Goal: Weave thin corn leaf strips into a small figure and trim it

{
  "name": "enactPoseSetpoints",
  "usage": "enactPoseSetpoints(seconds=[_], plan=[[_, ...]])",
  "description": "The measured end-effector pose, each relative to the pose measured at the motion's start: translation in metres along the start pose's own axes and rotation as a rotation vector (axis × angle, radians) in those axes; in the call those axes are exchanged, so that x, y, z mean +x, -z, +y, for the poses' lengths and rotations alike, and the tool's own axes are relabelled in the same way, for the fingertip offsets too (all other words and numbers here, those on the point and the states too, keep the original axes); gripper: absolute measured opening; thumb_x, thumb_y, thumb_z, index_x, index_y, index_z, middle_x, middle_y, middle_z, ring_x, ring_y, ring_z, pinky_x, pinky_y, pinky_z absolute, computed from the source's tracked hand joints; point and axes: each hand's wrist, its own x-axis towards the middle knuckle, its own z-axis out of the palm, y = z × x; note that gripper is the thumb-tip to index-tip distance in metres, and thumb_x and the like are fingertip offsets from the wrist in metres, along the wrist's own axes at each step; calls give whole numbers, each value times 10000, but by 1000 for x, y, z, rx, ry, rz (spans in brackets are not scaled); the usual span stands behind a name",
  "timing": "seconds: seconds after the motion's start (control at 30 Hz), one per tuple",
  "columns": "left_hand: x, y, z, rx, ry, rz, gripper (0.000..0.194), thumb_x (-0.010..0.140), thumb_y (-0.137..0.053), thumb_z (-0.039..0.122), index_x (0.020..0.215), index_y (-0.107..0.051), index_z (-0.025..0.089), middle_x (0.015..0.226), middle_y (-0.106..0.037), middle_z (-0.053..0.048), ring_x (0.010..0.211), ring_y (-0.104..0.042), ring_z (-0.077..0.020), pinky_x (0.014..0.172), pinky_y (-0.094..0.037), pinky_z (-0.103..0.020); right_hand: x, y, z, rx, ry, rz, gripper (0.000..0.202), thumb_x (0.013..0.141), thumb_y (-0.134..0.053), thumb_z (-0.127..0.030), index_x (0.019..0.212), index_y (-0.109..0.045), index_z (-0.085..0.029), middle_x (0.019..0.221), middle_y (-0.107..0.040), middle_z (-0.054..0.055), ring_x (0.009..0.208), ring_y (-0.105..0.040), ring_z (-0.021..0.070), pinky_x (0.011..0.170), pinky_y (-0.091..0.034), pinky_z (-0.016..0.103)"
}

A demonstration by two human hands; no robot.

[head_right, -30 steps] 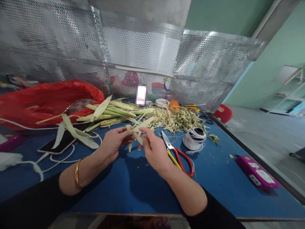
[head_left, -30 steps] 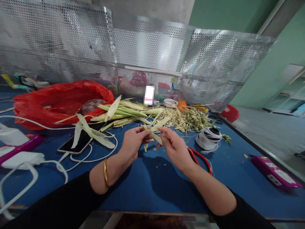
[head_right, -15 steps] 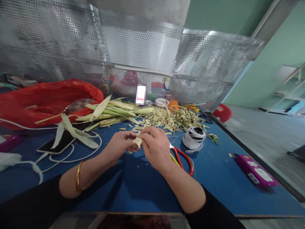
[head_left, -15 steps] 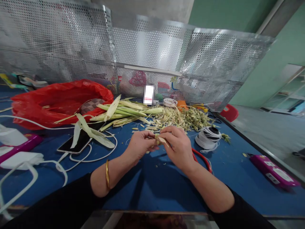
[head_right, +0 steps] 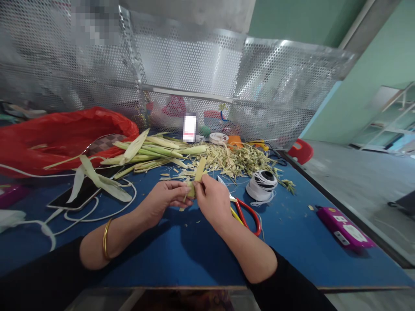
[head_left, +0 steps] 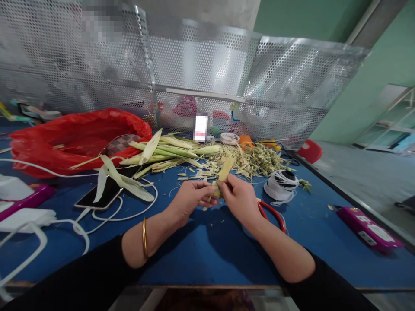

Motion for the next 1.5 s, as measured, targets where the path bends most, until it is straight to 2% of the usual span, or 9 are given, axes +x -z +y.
enactPoseSetpoints(seconds=[0.23,0.33,0.47,0.57,0.7,0.93,1.13,1.27,1.5], plan=[[-1,-4,-3,62,-69,66,122,624,-758,232,643,-679,141,559,-655,-3,556,-640,-122,562,-498,-206,0,-2,-1,5,-74,-17,271,875,-450,-299,619,-408,-221,525,-454,-40,493,-394,131,507,-249,249],[-2,-6,-1,67,-92,96,106,634,-750,211,646,-685,129,552,-654,-7,534,-624,-112,544,-489,-198,1,-3,0,4,-75,-24,262,896,-452,-314,652,-459,-217,560,-504,-30,516,-441,142,518,-284,252],[0,-1,3,-37,-80,174,146,637,-765,230,707,-697,121,603,-684,-25,536,-632,-115,542,-501,-205,2,0,2,-12,107,128,148,899,-512,-318,880,-592,-195,860,-635,51,770,-570,196,675,-396,288],[3,4,5,-128,-66,233,151,644,-773,220,707,-674,124,597,-684,-30,540,-640,-120,536,-509,-206,2,7,1,-94,295,221,155,890,-564,-316,966,-630,-198,976,-640,82,922,-568,226,808,-389,336],[4,5,6,-175,-42,242,130,648,-770,177,678,-656,123,572,-671,-26,527,-635,-117,520,-506,-199,2,10,-1,-283,421,162,95,889,-584,-276,862,-654,-217,890,-660,48,866,-556,215,803,-343,352],[4,4,5,-174,7,195,110,687,-745,192,697,-678,106,594,-677,-35,517,-609,-90,523,-488,-182,2,6,-1,-453,595,135,194,935,-455,-150,901,-642,-190,856,-655,43,769,-534,177,808,-331,335],[4,3,2,-166,-20,204,134,668,-763,233,693,-690,123,613,-685,-27,546,-614,-94,549,-493,-189,-1,8,-3,-536,628,154,245,949,-388,-114,901,-622,-167,874,-654,80,811,-527,202,830,-331,353],[6,4,-2,-147,-76,221,164,649,-772,263,723,-703,134,645,-697,-25,584,-635,-108,577,-505,-204,-6,8,-10,-579,678,136,248,946,-369,-100,854,-592,-159,755,-621,65,703,-513,195,737,-321,342],[7,5,-4,-132,-93,245,183,623,-770,268,735,-709,138,630,-655,7,519,-572,-85,478,-469,-186,-11,-1,-14,-503,668,44,186,921,-386,-66,897,-554,-141,750,-633,55,635,-536,181,671,-317,319]])
